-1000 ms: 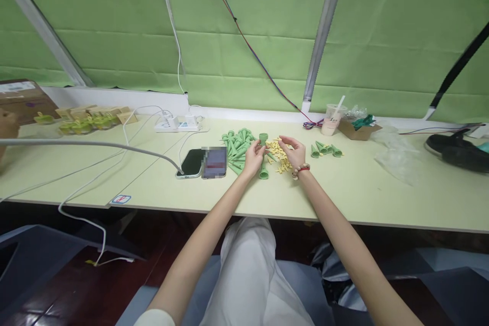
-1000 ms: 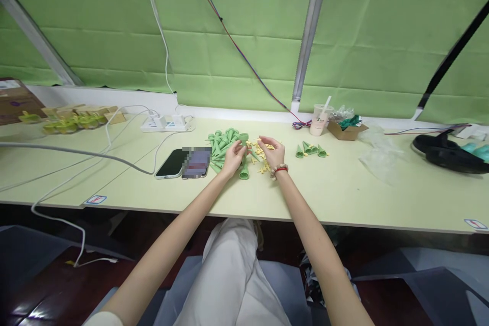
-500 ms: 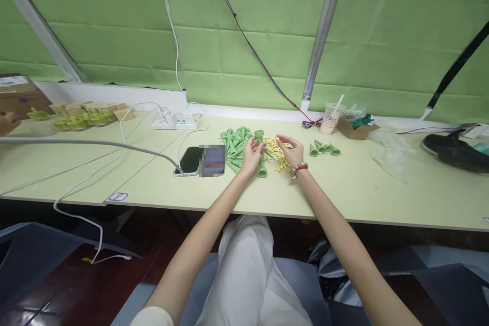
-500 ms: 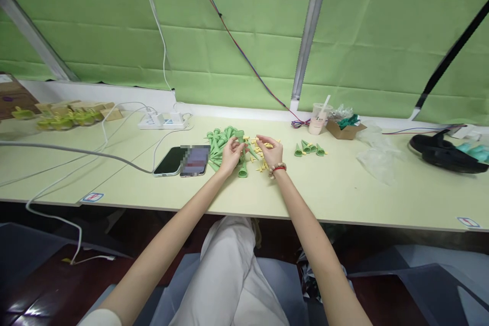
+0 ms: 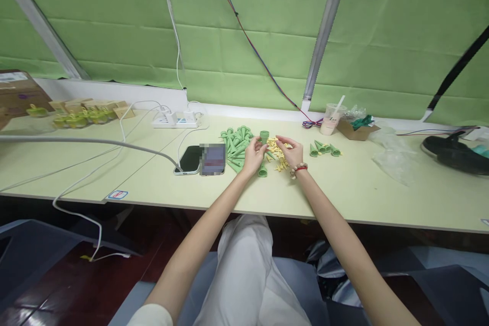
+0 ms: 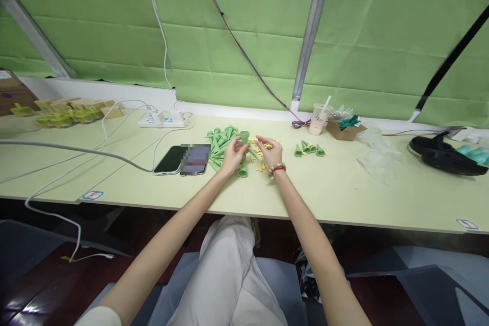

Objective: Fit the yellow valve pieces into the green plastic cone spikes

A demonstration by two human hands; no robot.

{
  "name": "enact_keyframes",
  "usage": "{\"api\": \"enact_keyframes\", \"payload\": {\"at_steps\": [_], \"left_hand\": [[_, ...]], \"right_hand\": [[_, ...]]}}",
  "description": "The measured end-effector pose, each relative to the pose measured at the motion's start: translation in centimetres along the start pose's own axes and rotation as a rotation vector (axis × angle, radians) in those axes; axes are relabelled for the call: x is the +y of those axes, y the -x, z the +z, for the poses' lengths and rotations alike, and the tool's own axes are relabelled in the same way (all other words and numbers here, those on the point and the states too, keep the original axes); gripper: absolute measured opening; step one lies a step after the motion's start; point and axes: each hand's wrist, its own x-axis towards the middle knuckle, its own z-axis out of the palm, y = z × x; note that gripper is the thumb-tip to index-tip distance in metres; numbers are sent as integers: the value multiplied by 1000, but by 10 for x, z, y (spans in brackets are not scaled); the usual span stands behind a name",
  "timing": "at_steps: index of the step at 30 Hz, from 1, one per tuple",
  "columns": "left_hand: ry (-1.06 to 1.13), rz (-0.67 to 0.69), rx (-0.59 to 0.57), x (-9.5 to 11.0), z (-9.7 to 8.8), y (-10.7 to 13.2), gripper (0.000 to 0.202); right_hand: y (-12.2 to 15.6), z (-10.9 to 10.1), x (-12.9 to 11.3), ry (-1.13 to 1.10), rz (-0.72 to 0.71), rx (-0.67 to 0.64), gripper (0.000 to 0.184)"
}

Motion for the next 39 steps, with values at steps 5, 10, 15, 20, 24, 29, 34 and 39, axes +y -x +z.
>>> {"api": "enact_keyframes", "payload": {"at_steps": [5, 10, 15, 20, 24, 29, 34, 39], "left_hand": [[-40, 61, -30, 0, -1, 1, 27], [-107, 121, -41, 1, -2, 2, 29], [-175, 155, -47, 3, -4, 3, 29], [-234, 192, -45, 1, -6, 2, 30], [-303, 235, -69, 0, -6, 2, 30], [-272, 203, -52, -1, -4, 2, 28], [-188, 102, -11, -2, -3, 0, 29], [-187, 134, -61, -1, -3, 1, 29]], "right_hand": [[0, 1, 0, -7, 16, -3, 32], [0, 2, 0, 31, 81, 5, 34], [-1, 3, 5, -11, 163, -59, 41], [-4, 5, 11, -57, 206, -119, 46], [-2, 6, 10, -68, 221, -176, 49], [6, 3, 1, 112, 40, -161, 43], [10, -1, -3, 321, -142, -218, 29], [7, 2, -1, 74, -43, -282, 32]]}}
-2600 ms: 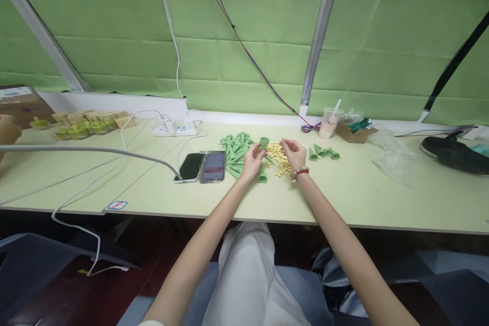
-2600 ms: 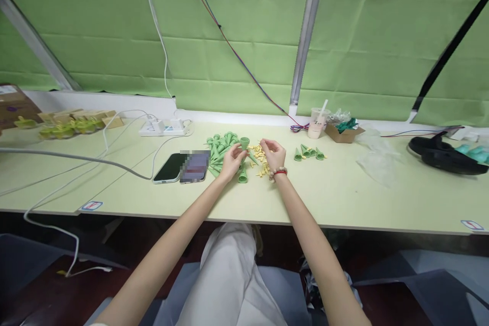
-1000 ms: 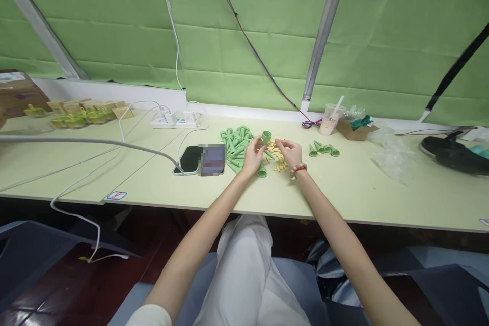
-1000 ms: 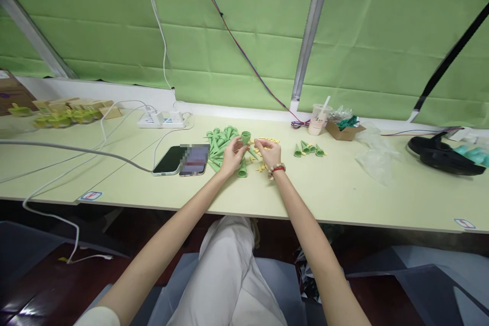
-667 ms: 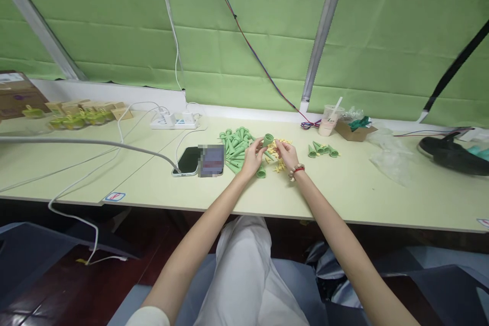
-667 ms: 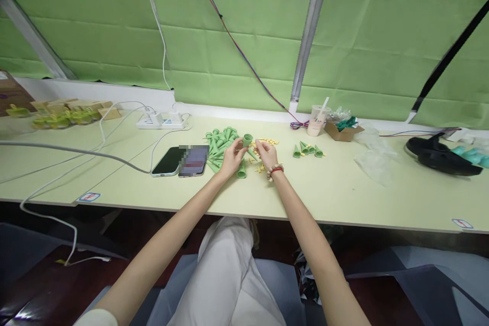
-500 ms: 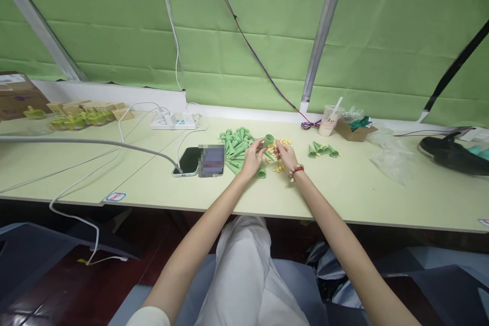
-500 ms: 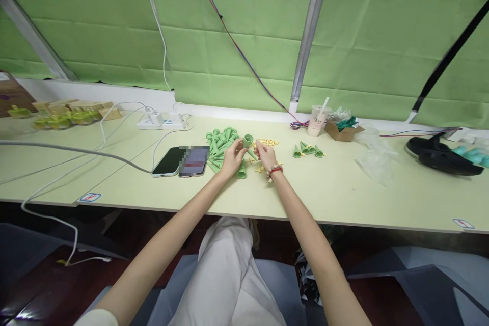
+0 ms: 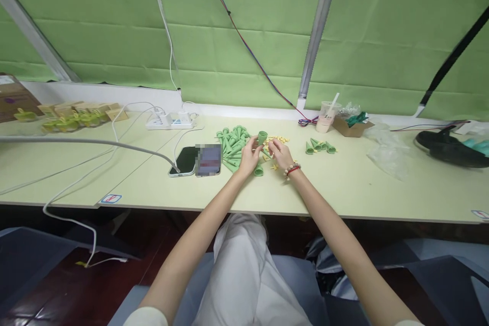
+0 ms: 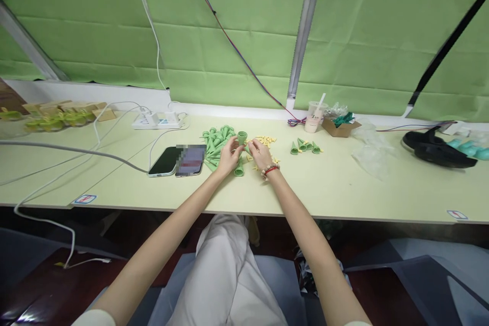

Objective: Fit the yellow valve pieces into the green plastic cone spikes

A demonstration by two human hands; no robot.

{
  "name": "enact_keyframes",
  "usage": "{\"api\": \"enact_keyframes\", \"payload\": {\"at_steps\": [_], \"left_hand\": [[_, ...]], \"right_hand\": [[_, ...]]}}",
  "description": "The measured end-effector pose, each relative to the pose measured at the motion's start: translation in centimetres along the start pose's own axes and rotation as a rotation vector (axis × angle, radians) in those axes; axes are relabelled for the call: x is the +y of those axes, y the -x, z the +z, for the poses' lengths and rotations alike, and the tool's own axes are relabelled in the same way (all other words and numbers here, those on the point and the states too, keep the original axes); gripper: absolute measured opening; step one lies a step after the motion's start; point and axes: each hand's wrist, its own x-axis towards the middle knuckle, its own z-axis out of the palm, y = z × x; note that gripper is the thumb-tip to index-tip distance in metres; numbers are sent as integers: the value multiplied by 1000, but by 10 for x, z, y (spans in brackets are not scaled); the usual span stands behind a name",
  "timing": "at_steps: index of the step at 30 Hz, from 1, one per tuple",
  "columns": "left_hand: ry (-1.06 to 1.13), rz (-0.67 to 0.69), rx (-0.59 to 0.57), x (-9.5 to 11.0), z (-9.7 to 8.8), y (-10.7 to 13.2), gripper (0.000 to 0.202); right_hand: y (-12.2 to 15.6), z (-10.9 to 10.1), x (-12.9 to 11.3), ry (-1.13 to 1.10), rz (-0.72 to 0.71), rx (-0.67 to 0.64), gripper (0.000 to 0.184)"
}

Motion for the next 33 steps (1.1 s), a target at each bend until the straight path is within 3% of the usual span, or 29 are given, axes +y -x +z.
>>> {"api": "enact_keyframes", "payload": {"at_steps": [5, 8, 15, 20, 25, 29, 33], "left_hand": [[-160, 146, -24, 0, -2, 1, 28], [-241, 196, -24, 0, -1, 1, 27], [-175, 37, 48, -5, 1, -2, 27], [-148, 18, 19, -8, 1, -2, 27], [-175, 34, -7, -5, 1, -1, 27], [-195, 54, -14, -2, 0, 0, 25], [-150, 42, 42, -4, -1, -2, 25]], "right_hand": [[-6, 6, 3, -519, 317, -113, 44], [-6, 11, 5, -630, 405, -127, 52], [-8, 4, 8, -359, 273, 118, 39], [-10, 2, 9, -307, 155, 122, 34], [-11, 2, 8, -300, 274, 184, 37], [-8, 2, 10, -196, 306, 72, 51], [-5, 2, 14, -31, 163, 30, 45]]}}
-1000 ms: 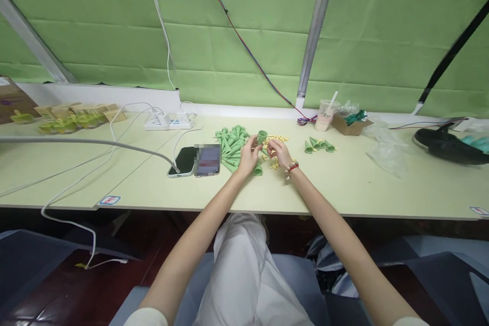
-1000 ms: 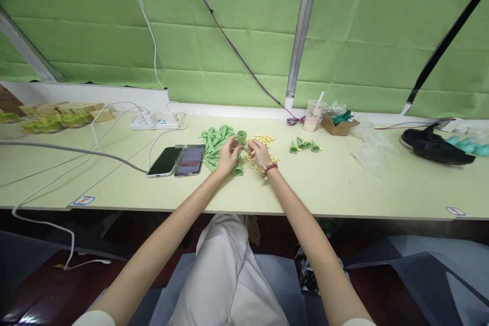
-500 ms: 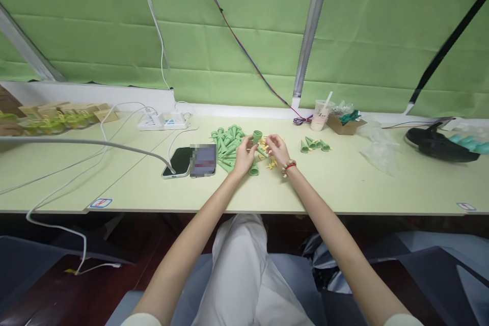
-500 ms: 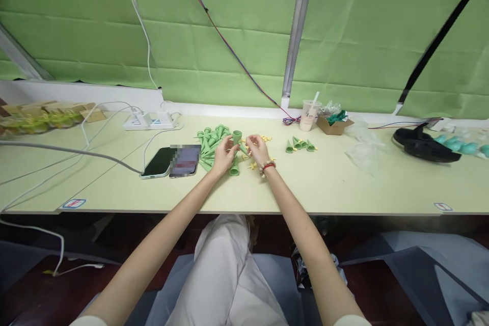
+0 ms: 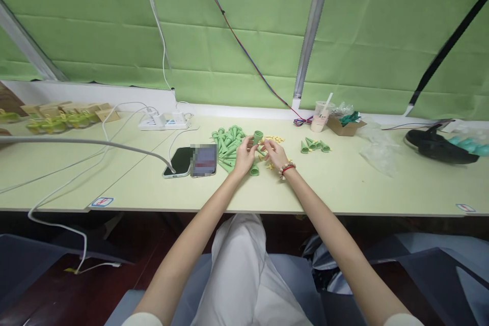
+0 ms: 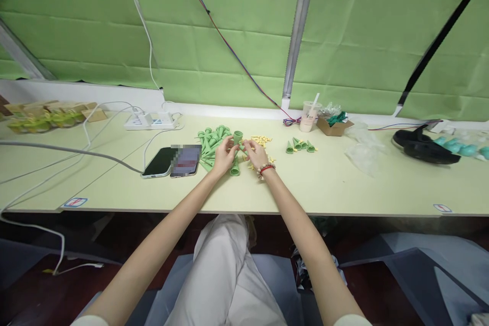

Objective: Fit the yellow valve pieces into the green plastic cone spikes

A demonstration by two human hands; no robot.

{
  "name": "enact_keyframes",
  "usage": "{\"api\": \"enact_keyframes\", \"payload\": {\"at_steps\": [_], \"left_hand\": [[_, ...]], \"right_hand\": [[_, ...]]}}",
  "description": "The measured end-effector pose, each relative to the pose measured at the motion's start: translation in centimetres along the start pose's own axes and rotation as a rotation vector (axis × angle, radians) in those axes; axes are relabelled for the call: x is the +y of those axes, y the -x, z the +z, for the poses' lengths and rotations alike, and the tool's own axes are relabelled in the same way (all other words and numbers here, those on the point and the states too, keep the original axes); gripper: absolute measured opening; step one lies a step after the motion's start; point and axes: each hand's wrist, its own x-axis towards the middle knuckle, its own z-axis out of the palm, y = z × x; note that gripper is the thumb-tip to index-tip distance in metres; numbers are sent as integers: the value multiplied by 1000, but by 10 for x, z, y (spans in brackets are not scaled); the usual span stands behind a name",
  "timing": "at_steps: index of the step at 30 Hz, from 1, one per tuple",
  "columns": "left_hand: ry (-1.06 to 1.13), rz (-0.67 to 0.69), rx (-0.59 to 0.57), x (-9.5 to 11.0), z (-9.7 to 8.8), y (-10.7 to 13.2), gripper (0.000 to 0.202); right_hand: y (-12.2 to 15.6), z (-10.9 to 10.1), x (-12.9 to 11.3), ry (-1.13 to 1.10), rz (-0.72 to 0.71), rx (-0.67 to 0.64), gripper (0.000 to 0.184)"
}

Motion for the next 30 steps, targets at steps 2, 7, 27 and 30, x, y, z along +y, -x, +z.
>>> {"api": "enact_keyframes", "payload": {"at_steps": [2, 7, 27, 30], "left_hand": [[16, -24, 30, -2, 0, -1, 26], [58, -35, -20, 1, 1, 0, 27], [54, -75, -68, 2, 1, 0, 26], [28, -52, -80, 2, 0, 1, 25]], "right_hand": [[0, 0, 1, 27, -69, 24, 40], [1, 1, 1, -15, -93, -79, 40], [0, -3, 2, -39, -28, -14, 47], [-1, -2, 1, -111, 28, -101, 51]]}}
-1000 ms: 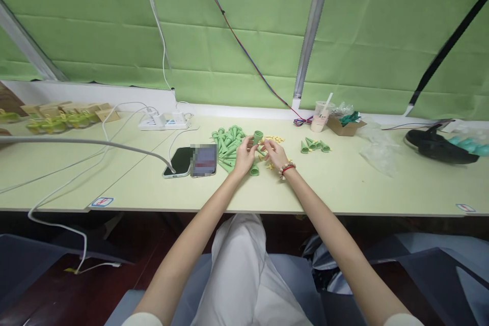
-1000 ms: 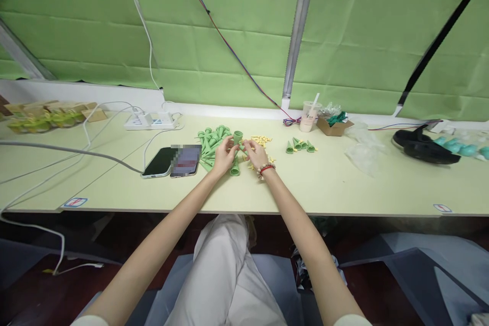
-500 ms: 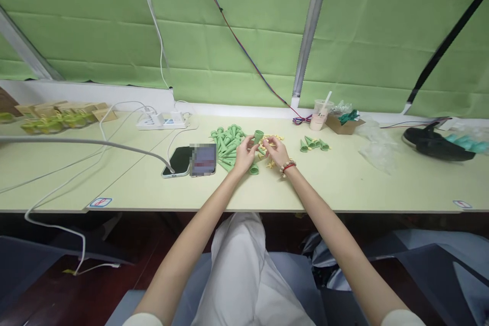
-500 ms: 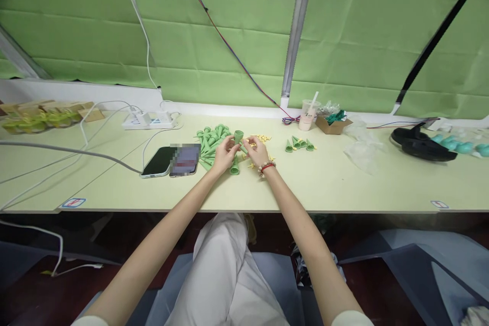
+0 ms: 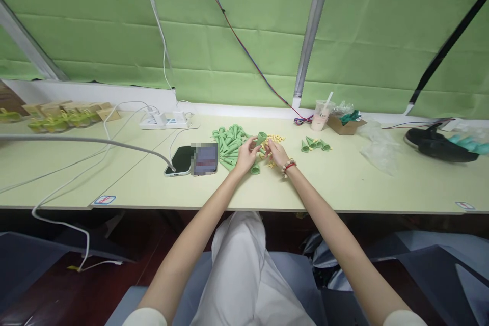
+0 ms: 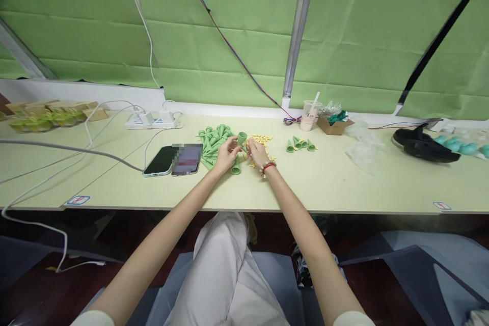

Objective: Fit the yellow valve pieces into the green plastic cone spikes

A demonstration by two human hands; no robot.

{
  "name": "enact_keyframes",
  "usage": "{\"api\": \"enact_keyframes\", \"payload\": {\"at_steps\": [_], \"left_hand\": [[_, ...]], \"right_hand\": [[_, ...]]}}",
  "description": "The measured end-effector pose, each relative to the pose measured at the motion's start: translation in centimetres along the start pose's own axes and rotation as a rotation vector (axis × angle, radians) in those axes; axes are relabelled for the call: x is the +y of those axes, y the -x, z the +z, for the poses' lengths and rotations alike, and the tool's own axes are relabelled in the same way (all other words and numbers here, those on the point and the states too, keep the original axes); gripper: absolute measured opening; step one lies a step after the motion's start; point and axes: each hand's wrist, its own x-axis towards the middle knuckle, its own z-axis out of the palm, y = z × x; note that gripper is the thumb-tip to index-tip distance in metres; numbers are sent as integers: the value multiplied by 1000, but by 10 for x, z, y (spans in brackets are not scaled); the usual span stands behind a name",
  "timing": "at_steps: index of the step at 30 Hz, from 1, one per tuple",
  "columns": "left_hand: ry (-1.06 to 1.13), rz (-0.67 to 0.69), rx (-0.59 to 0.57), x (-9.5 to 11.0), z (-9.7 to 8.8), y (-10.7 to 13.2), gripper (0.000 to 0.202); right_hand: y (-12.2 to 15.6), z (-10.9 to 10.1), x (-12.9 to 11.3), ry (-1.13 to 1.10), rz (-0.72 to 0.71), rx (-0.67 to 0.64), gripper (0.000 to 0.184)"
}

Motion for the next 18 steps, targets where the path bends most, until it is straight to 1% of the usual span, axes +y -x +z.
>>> {"api": "enact_keyframes", "payload": {"at_steps": [2, 4, 7, 9, 10, 12, 15, 16, 18], "left_hand": [[-16, 20, -12, 0, 0, 0, 25], [-9, 28, -19, -1, 0, 1, 26], [34, -2, -14, -3, 2, 0, 27], [57, -20, -15, -4, 3, 0, 28], [60, -20, -17, -4, 3, 0, 28], [41, -4, -7, -3, 2, -1, 28], [-11, 29, 40, -2, 0, -1, 27], [-18, 30, 53, -2, 0, -2, 26], [-1, 10, 62, -2, 1, -2, 27]], "right_hand": [[0, 1, 0, -60, 77, -26, 54], [0, 1, 0, -73, 107, -14, 55], [1, 0, -1, -16, 33, 22, 51], [2, 0, -2, -2, -15, 22, 48], [2, -1, -3, -17, -17, 12, 47], [1, -1, -4, -90, 32, -33, 49], [-1, 0, -5, -207, 145, -120, 53], [-1, 0, -6, -212, 162, -126, 53], [0, 0, -7, -171, 148, -75, 52]]}}
